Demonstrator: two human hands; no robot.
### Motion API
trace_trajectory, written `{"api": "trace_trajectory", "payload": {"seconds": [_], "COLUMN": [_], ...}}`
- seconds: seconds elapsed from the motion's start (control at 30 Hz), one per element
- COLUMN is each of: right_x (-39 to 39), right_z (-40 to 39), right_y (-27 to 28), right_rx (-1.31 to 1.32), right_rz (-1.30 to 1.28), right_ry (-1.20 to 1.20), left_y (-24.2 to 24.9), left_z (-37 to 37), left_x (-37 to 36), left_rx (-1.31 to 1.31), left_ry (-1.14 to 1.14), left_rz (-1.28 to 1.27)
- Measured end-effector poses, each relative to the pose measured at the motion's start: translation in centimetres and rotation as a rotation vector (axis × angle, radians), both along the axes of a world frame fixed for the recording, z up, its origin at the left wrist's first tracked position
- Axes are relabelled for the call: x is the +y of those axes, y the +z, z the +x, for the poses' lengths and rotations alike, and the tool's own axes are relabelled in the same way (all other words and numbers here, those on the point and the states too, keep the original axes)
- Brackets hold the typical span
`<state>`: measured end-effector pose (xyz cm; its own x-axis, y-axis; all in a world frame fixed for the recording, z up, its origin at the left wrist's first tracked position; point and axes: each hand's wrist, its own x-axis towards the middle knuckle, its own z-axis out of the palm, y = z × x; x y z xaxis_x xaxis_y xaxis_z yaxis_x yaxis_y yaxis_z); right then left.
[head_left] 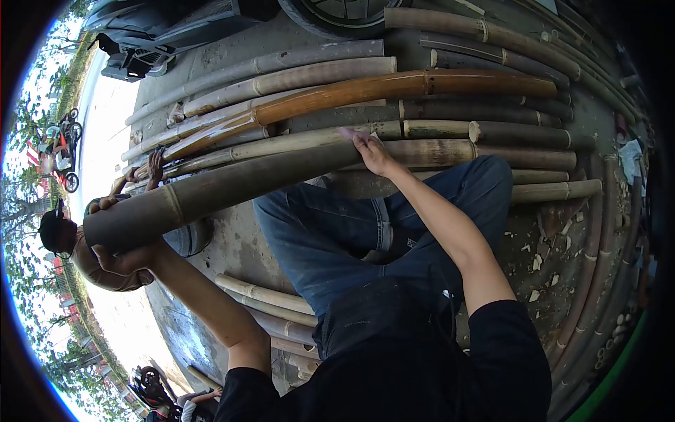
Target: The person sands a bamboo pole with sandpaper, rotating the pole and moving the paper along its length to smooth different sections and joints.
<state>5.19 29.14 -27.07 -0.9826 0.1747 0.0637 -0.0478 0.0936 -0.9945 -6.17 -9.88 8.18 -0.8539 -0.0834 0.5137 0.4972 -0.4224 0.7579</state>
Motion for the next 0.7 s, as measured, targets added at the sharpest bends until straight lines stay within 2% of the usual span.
{"api": "trace_trajectory", "payload": {"seconds": [0.03, 0.1, 0.13, 0.17, 0.23, 0.27, 0.3, 0.37, 0.4, 0.43, 0.5, 0.53, 0.57, 0.63, 0.67, 0.7], "right_x": [-0.5, -2.2, -3.1, -2.5, -0.5, 0.1, -0.6, -3.3, -3.3, -2.7, 0.8, 0.5, -0.4, -2.4, -1.4, 0.7], "right_z": [0.0, 0.5, 0.7, 0.7, 1.3, 1.5, 1.3, 0.6, 1.3, 1.7, 0.8, -0.1, 0.1, 1.5, 2.2, 2.4], "right_y": [-0.1, 0.0, -0.9, -1.8, -0.6, 0.3, 0.3, 0.2, 3.2, 2.7, 1.3, -4.3, -3.8, -0.9, 0.9, 0.7], "right_rx": [0.005, -0.028, 0.018, 0.017, 0.076, -0.040, -0.038, 0.137, 0.173, 0.164, -0.446, -0.320, -0.317, 0.056, 0.047, -0.311], "right_rz": [0.000, 0.193, 0.378, 0.374, -0.043, -0.106, -0.106, 0.236, 0.152, 0.149, -0.114, -0.163, -0.170, 0.149, 0.011, -0.119], "right_ry": [0.004, -0.147, -0.189, -0.194, 0.018, 0.021, 0.020, -0.182, -0.168, -0.163, 0.070, 0.032, 0.027, -0.171, -0.060, 0.116], "left_y": [0.1, 0.5, 0.8, 0.9, 0.8, 0.7, 0.8, 0.9, 0.8, 0.7, 0.8, 0.8, 0.8, 0.6, 0.5, 0.6], "left_z": [0.1, 0.6, 0.9, 0.9, 0.1, -0.2, -0.1, 0.2, 0.2, 0.3, 0.0, 0.1, 0.0, -0.5, -0.5, -0.2], "left_x": [0.3, 1.3, 2.3, 2.9, 2.0, 1.4, 1.7, 2.6, 2.7, 2.5, 2.6, 2.4, 2.1, 0.8, 0.3, 0.6], "left_rx": [-0.004, -0.014, -0.017, -0.015, -0.010, -0.001, 0.000, -0.004, -0.010, -0.002, 0.026, 0.020, 0.009, 0.004, 0.000, 0.001], "left_ry": [-0.018, -0.038, 0.035, 0.107, 0.093, 0.078, 0.077, 0.109, 0.112, 0.135, 0.145, 0.120, 0.092, 0.057, 0.024, 0.028], "left_rz": [0.003, -0.007, 0.005, 0.022, -0.001, -0.021, -0.022, 0.003, 0.003, -0.013, -0.019, -0.009, -0.007, -0.009, -0.006, -0.004]}}
